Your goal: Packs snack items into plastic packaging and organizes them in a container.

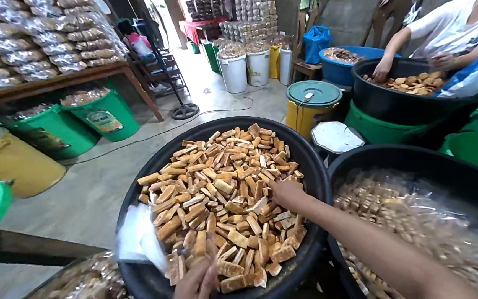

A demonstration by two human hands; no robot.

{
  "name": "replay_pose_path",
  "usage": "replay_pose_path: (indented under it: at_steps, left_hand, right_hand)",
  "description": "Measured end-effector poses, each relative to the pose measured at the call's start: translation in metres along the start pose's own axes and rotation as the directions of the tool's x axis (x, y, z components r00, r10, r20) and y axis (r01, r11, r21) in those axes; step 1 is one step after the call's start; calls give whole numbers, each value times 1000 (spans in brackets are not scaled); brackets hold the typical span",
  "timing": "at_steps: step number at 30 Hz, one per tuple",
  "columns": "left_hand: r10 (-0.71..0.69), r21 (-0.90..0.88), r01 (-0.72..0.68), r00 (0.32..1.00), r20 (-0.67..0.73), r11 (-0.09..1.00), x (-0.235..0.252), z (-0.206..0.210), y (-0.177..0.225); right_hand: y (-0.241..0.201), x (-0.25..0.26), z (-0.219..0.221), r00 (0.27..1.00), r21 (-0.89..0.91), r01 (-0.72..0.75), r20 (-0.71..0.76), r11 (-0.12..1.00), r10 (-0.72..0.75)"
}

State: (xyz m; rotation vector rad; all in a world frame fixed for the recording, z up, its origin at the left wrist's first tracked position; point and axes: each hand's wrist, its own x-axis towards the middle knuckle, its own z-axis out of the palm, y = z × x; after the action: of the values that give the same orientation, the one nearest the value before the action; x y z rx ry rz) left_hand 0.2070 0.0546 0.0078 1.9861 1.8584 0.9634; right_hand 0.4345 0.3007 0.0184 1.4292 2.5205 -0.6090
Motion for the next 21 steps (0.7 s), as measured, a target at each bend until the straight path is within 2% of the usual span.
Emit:
replay_pose_path:
  at_steps: [2,4,6,7,8,9,10,11,12,14,16,17,18,19,20,21]
  left_hand:
    - [4,-216,19,995,103,976,2,2,-2]
    - [-54,-398,92,993,107,913,5,-2,-2]
    - [-183,-539,160,983,11,827,8,-11,2]
    - [-222,-589,152,974,-47,794,11,-17,4]
    - [-238,-595,124,964,-117,794,17,-23,6]
    - [-232,-526,86,948,-218,846,26,-28,10]
    - [-186,-356,63,928,-322,932,38,-31,18]
    - [-85,-141,33,918,-387,989,52,-32,25]
    - [38,48,-20,919,-393,999,67,-31,35]
    - [252,268,-169,915,-315,948,98,-24,56]
    - [350,352,-271,919,-181,896,126,-7,72]
    - [333,377,-284,940,-70,881,137,3,78]
    - [239,403,-262,965,109,877,146,13,85]
    - [88,441,-231,943,320,868,156,23,92]
    - [-37,466,-220,875,482,857,165,36,94]
    - [-85,450,-230,811,579,863,171,50,91]
  right_hand:
    - [0,-5,-3,1000,28,1,4,1000,-2]
    - [2,-20,-16,998,112,11,-70,994,-3]
    - [11,-45,-25,968,183,95,-246,979,-48]
    - [19,-57,-23,945,160,143,-316,977,-87]
    - [28,-67,-17,941,99,171,-311,980,-132]
    - [35,-76,-11,966,21,166,-206,986,-158]
    - [39,-81,-4,987,-55,148,-59,987,-151]
    - [41,-81,2,989,-119,143,51,983,-138]
    - [41,-82,4,985,-146,150,101,978,-136]
    - [36,-86,-3,986,-108,155,76,982,-147]
    - [32,-94,-9,987,-61,154,-43,986,-157]
    - [33,-96,-7,982,-92,165,-72,982,-172]
    - [34,-99,-4,984,-127,171,-31,977,-176]
    - [35,-100,-2,987,-154,163,36,975,-160]
    - [36,-101,-1,986,-156,164,64,974,-155]
    - [36,-102,-3,988,-123,152,54,981,-146]
